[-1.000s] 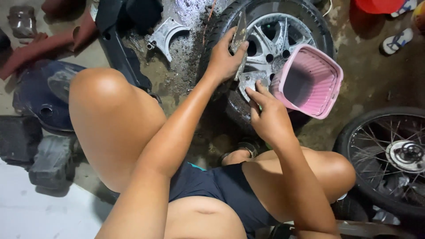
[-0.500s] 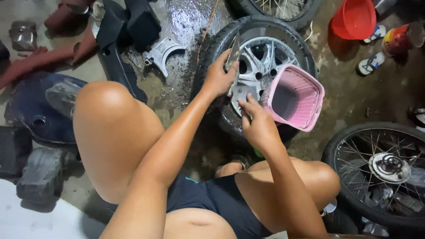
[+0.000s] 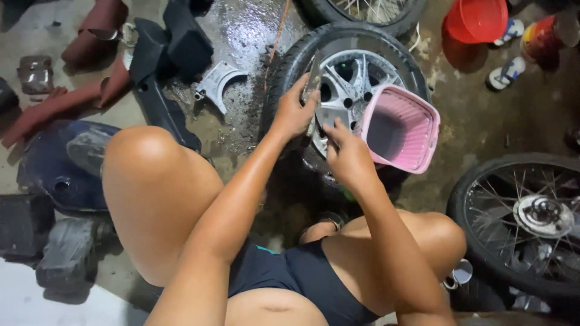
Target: The person sits on the floor and uses a scraper to remove residue from a metal engine part. They hold the part with one hand and scrape its surface with the other, occasionally rotating the part to access different areas.
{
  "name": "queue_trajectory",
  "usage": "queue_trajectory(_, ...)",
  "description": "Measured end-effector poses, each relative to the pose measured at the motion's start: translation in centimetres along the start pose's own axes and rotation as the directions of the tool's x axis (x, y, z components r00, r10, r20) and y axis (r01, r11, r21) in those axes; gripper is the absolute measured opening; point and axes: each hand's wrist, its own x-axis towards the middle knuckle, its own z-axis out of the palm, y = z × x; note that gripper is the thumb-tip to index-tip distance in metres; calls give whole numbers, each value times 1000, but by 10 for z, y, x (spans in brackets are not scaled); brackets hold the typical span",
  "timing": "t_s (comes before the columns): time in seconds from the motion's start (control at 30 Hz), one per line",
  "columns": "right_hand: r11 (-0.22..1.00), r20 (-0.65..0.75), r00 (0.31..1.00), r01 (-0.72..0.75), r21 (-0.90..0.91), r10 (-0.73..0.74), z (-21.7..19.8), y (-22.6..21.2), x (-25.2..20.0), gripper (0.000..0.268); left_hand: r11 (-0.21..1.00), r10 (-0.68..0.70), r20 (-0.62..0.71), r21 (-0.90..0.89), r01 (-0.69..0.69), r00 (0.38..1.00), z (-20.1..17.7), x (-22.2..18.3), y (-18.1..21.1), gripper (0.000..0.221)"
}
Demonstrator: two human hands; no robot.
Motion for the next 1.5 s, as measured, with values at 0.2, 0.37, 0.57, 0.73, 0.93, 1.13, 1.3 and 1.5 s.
queue_trajectory(0.2, 998, -68, 996, 59, -6, -59, 5, -4, 0, 42, 998, -50, 83, -33, 53, 995, -13, 3, 10, 58)
queue_trajectory(0.37, 999, -64, 997, 43, -17, -44, 7, 0, 9, 39, 999, -39, 60, -11, 40, 997, -14, -5, 13, 60)
queue_trajectory(0.57, 999, -29, 999, 31, -25, -32, 6, -9, 2, 41, 999, -38, 103, -14, 40, 994, -17, -2, 17, 58)
queue_trajectory(0.73, 992, -103, 994, 8, -125, -21, 10, 12, 23, 47, 1000, -8, 143, -13, 10, 990, -10, -13, 23, 57)
queue_trajectory(0.93, 998, -67, 997, 31, -53, -35, 8, -7, 4, 44, 1000, -25, 120, 11, 23, 992, -11, -5, 18, 58)
queue_trajectory(1.13, 999, -59, 997, 46, -21, -47, 11, -2, 8, 44, 999, -34, 108, -16, 36, 994, -19, -1, 16, 58)
queue_trajectory(1.3, 1000, -81, 997, 13, 6, -13, 14, 6, 22, 43, 999, -36, 151, -3, 37, 988, -21, -2, 19, 59)
queue_trajectory(1.5, 999, -27, 1000, 3, -45, -4, 9, -9, 5, 43, 999, -38, 115, 9, 37, 993, -22, 0, 17, 57)
